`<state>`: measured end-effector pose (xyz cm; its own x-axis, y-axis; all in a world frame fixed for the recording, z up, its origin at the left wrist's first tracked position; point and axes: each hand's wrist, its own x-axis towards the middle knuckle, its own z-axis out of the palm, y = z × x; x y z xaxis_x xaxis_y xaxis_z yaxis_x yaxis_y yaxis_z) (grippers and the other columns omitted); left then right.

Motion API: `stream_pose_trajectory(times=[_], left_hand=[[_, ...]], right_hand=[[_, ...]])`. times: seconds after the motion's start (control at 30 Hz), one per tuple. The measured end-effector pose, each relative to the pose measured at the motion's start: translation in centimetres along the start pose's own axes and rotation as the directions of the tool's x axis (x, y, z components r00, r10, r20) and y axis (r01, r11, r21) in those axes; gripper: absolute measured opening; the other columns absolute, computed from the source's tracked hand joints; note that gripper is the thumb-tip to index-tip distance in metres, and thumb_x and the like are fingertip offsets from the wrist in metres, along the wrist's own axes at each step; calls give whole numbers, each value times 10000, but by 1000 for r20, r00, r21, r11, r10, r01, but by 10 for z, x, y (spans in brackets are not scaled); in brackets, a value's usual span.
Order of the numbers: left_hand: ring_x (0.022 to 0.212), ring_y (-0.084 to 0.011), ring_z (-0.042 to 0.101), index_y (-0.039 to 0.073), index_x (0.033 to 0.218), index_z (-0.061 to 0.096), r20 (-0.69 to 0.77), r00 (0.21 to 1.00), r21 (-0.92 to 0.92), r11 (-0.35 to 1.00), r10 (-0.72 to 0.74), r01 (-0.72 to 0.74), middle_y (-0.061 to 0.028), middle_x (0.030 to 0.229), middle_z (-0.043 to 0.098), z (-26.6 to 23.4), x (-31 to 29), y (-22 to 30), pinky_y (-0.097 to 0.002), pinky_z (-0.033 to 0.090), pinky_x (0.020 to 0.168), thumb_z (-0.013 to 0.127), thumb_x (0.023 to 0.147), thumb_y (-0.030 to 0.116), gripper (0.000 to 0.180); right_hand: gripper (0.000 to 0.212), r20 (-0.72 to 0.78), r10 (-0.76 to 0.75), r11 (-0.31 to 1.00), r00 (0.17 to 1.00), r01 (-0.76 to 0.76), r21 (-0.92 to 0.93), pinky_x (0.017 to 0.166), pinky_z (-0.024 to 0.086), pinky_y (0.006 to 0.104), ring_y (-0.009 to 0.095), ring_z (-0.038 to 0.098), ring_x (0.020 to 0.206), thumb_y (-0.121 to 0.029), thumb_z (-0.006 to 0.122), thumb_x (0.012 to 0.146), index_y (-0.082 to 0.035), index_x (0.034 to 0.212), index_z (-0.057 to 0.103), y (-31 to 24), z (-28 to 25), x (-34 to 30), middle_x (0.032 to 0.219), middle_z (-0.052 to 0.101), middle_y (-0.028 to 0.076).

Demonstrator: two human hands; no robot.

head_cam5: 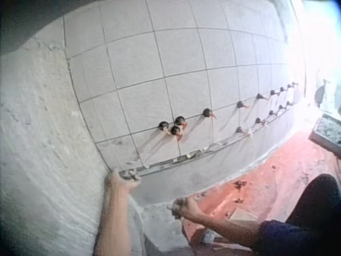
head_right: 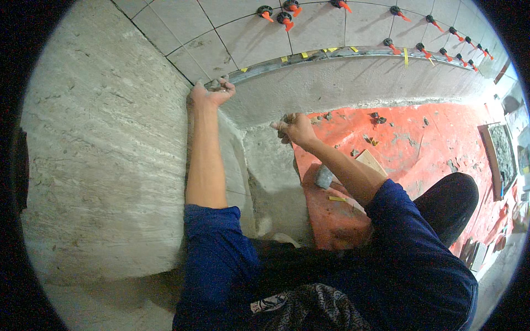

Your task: The person installs wall tiles by tapping them into place with a rubber mallet, inserting spacers between tiles, and checking alignment with a spirit level. The person works on a partially tiled wall with existing tiles secured by suction cup clamps.

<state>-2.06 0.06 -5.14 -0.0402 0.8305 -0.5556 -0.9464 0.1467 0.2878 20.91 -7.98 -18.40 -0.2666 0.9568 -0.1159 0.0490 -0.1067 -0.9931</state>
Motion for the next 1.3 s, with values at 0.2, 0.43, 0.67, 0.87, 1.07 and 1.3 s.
stream_pose_trajectory(times=[0.2, 0.43, 0.67, 0.87, 1.07, 1.3], left_hand=[[872, -238, 462, 51, 1197, 416, -20, 1000, -62, 998, -8, 7, -105, 1023, 450, 0, -8, -3, -420, 382, 716, 406, 954, 445, 463], [913, -252, 460, 55, 1217, 396, 1, 994, -16, 994, 111, -111, -120, 1063, 443, 4, -15, -10, -440, 391, 752, 415, 965, 411, 437], [845, -257, 525, 4, 1097, 415, 41, 992, 22, 992, 123, -124, -132, 1003, 491, -5, -10, -17, -404, 407, 754, 482, 890, 528, 567], [896, -257, 500, -2, 1136, 391, 78, 980, 33, 982, 182, -185, -147, 1067, 482, -10, -22, -22, -409, 403, 766, 457, 904, 528, 582], [911, -268, 484, 109, 1224, 365, 168, 971, 59, 981, 171, -183, -129, 1073, 462, -14, -16, -15, -443, 380, 754, 422, 927, 504, 498], [821, -249, 447, 126, 1154, 408, 170, 977, 59, 988, 129, -141, -110, 1021, 460, -17, -13, -11, -418, 351, 703, 420, 912, 506, 451]], right_hand=[[167, -64, 31, 925, 997, -4, 380, 626, 561, 330, 215, 660, 697, -113, 675, 864, 34, 860, 595, 1, 8, 13, 797, 643, 113], [260, -10, 77, 875, 997, -63, 480, 770, 584, 373, 266, 664, 842, -124, 603, 915, 86, 1048, 529, 9, 14, 9, 975, 626, 165], [277, -91, 141, 706, 986, -36, 707, 735, 607, 399, 298, 665, 826, -31, 584, 898, 141, 1075, 459, -5, 34, 28, 990, 610, 208], [170, -128, 138, 630, 982, 13, 777, 796, 596, 392, 289, 649, 867, -25, 544, 917, 91, 1034, 501, -37, 53, 55, 1004, 601, 178], [138, -51, 158, 495, 986, -34, 868, 812, 574, 413, 287, 640, 878, -58, 551, 923, 36, 1023, 532, -68, 64, 77, 995, 613, 135], [175, -145, 212, 611, 967, -15, 792, 663, 571, 372, 243, 625, 734, -63, 666, 858, 23, 955, 549, -80, 76, 92, 878, 621, 114]])
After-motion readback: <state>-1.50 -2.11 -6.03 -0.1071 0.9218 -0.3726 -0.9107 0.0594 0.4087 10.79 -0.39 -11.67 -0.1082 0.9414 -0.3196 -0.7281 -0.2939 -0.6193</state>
